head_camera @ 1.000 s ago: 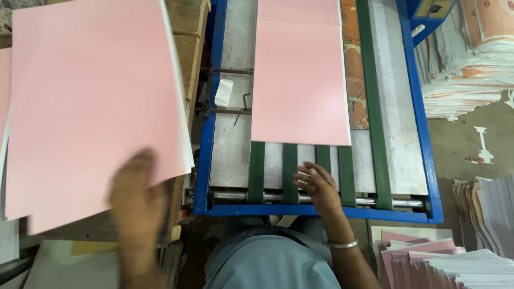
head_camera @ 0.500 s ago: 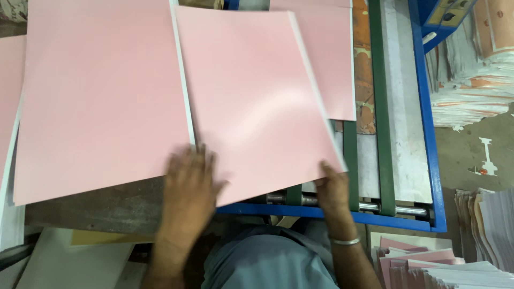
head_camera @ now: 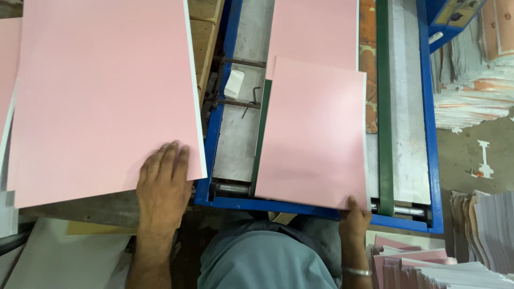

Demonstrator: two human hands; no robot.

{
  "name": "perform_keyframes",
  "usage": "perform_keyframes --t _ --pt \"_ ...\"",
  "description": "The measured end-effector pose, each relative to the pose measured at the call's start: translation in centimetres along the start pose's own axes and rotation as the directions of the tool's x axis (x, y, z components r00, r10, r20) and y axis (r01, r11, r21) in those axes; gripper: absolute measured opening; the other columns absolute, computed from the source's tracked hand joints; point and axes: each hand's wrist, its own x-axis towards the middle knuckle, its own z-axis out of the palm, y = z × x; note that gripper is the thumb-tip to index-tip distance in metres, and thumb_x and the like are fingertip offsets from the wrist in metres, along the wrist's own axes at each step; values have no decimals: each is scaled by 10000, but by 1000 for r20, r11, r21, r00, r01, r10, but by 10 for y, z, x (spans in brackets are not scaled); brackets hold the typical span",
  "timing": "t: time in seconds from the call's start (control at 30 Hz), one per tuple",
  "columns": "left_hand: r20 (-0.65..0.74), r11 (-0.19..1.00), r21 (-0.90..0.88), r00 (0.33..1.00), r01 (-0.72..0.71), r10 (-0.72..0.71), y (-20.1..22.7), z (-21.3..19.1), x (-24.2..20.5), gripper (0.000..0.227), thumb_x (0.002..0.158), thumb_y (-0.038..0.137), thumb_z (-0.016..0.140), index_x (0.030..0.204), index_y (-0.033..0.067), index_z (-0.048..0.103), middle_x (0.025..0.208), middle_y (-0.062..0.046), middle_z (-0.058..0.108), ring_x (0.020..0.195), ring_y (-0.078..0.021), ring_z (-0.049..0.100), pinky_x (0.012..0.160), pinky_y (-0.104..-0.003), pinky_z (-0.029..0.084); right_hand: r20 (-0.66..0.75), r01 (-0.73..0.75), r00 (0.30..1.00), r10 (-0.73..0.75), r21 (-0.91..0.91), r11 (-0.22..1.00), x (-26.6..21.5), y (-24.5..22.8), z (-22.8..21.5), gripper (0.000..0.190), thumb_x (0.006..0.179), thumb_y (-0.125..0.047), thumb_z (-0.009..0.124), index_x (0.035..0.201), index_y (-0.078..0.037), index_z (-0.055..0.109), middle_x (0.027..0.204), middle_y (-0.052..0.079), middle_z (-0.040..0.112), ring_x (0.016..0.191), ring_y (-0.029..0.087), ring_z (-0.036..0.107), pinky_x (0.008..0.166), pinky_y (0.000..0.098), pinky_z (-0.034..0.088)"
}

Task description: The person repeatedly picks up pink paper sheets from a stack and feeds them one by one into a blue paper-processing machine. The sheets are placed onto the machine's rollers and pushed through, then collected on the other side.

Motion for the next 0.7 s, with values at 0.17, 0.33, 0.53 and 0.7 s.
perform_keyframes --t 0.17,0.33,0.53,0.7 --pt "26 999 36 999 23 -24 3 -6 -1 581 854 339 753 1309 -8 650 1355 -211 626 1302 -354 571 1115 -506 451 -5 -53 999 53 -24 998 -48 10 -29 275 967 -94 650 1165 91 609 1077 152 683 927 236 697 784 388 625" --pt "83 994 112 997 -7 -2 -6 -1 -5 548 847 256 762 1336 28 663 1359 -165 672 1308 -307 617 1122 -433 493 2 -33 999 33 12 999 -41 13 -19 273 1001 -84 657 1206 85 598 1119 139 673 969 220 676 819 363 597" --pt "30 1000 12 1000 8 -9 -11 2 -14 452 794 188 831 1222 85 732 1222 -98 730 1185 -253 686 1022 -390 551 28 91 995 -92 29 995 5 21 17 275 1062 -131 690 1200 96 621 1150 151 675 994 187 642 839 311 541" --pt "38 998 52 999 21 -23 -9 4 -20 426 803 153 853 1211 112 739 1209 -56 728 1174 -227 678 1002 -376 554 14 132 991 -134 70 989 36 18 56 330 997 -154 690 1258 19 583 1187 103 664 1041 170 662 892 309 569"
